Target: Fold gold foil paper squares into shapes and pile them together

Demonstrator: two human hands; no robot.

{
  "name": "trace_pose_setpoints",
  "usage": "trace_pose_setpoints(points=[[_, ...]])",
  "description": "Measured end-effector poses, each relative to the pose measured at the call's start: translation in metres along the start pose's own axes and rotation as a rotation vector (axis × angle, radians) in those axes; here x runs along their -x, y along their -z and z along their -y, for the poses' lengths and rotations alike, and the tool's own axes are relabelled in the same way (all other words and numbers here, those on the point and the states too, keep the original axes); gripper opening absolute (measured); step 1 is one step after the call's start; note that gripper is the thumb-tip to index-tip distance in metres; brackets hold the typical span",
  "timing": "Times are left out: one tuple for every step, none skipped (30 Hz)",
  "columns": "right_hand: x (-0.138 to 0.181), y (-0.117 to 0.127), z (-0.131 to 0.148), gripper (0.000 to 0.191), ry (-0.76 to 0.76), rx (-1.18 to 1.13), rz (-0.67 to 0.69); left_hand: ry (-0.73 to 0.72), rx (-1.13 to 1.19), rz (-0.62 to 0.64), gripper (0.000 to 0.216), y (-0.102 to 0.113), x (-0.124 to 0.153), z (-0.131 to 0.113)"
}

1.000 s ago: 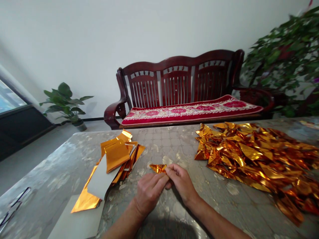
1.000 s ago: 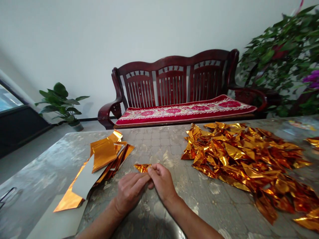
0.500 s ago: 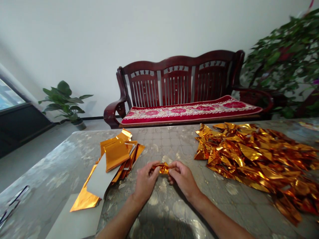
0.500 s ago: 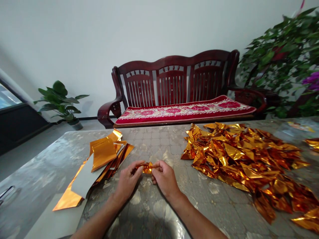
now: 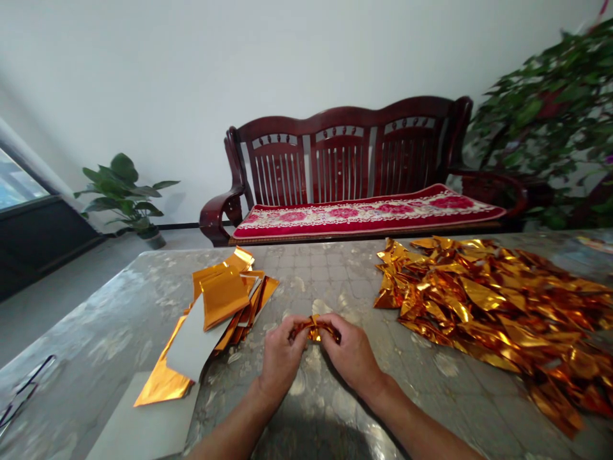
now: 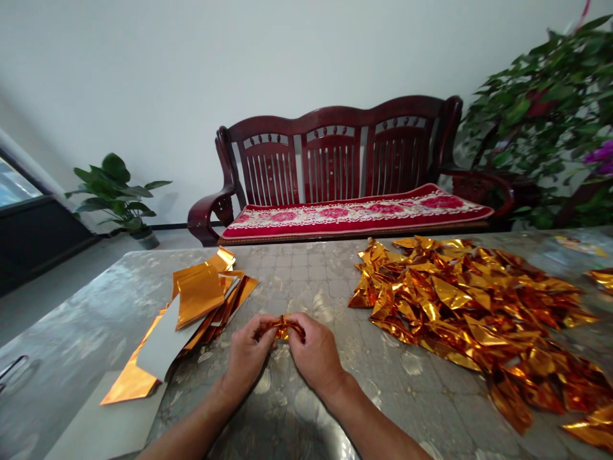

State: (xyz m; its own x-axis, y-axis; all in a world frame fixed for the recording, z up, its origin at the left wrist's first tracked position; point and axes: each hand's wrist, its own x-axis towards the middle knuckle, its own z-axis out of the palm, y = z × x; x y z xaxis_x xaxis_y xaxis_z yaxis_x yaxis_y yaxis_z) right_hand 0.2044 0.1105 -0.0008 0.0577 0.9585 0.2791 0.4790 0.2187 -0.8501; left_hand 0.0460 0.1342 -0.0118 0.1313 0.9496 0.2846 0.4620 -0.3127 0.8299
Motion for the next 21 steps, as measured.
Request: trace_pose_setpoints(points=[[0.0005,0.0001,0.0001,0.026,0.013,0.003,0.003,-0.018,-0.008,0.002,0.015,0.0005,0.001,-0.0001],[0.001,0.0004,0.0001,0.026,0.026,0.006,0.008,-0.031,-0.015,0.007,0.015,0.0011,0.0017,-0.0003],[0.0016,0.0006,0.0001,0.027,0.038,0.008,0.017,-0.042,-0.025,0.014,0.017,0.0018,0.0023,-0.0005],[0.0021,0.0008,0.0,0.028,0.046,0.012,0.025,-0.052,-0.044,0.021,0.019,0.0025,0.0027,-0.0006],[0.0025,0.0009,-0.0002,0.029,0.05,0.017,0.033,-0.063,-0.068,0.025,0.021,0.0031,0.0028,-0.0007],[0.0028,0.0008,-0.0005,0.029,0.05,0.025,0.037,-0.071,-0.095,0.029,0.023,0.0036,0.0027,-0.0006],[0.003,0.0005,-0.0009,0.029,0.047,0.032,0.039,-0.077,-0.12,0.037,0.024,0.0039,0.0025,-0.0002],[0.003,0.0001,-0.0014,0.029,0.042,0.037,0.038,-0.081,-0.14,0.048,0.025,0.004,0.002,0.0004],[0.0029,-0.0004,-0.0019,0.029,0.036,0.038,0.036,-0.084,-0.153,0.057,0.026,0.0038,0.0016,0.0012],[0.0027,-0.0009,-0.0025,0.029,0.032,0.034,0.033,-0.086,-0.158,0.063,0.027,0.0034,0.001,0.0021],[0.0025,-0.0014,-0.0031,0.029,0.03,0.026,0.03,-0.091,-0.158,0.065,0.027,0.0028,0.0006,0.0031],[0.0023,-0.0019,-0.0037,0.03,0.031,0.016,0.027,-0.099,-0.155,0.061,0.028,0.0021,0.0001,0.0038],[0.002,-0.0024,-0.0043,0.03,0.034,0.006,0.026,-0.108,-0.148,0.053,0.028,0.0013,-0.0002,0.0042],[0.0018,-0.0028,-0.0048,0.03,0.036,-0.004,0.029,-0.114,-0.138,0.047,0.028,0.0006,-0.0005,0.0042],[0.0014,-0.0031,-0.005,0.03,0.033,-0.011,0.036,-0.113,-0.123,0.048,0.029,-0.0001,-0.0008,0.0037],[0.001,-0.0033,-0.005,0.031,0.024,-0.014,0.049,-0.104,-0.103,0.053,0.029,-0.0006,-0.0011,0.0028],[0.0004,-0.0032,-0.0047,0.031,0.007,-0.015,0.069,-0.086,-0.079,0.062,0.03,-0.001,-0.0014,0.0016],[-0.0003,-0.0029,-0.004,0.032,-0.013,-0.015,0.092,-0.06,-0.054,0.071,0.03,-0.0012,-0.0019,0.0003],[-0.0012,-0.0021,-0.0028,0.032,-0.031,-0.009,0.108,-0.03,-0.03,0.075,0.031,-0.0012,-0.0025,-0.0009],[-0.0021,-0.001,-0.0014,0.032,-0.043,0.008,0.108,0.002,-0.009,0.072,0.031,-0.001,-0.0033,-0.0018],[-0.003,0.0004,0.0001,0.032,-0.049,0.037,0.096,0.035,0.007,0.064,0.032,-0.0007,-0.0042,-0.0023]])
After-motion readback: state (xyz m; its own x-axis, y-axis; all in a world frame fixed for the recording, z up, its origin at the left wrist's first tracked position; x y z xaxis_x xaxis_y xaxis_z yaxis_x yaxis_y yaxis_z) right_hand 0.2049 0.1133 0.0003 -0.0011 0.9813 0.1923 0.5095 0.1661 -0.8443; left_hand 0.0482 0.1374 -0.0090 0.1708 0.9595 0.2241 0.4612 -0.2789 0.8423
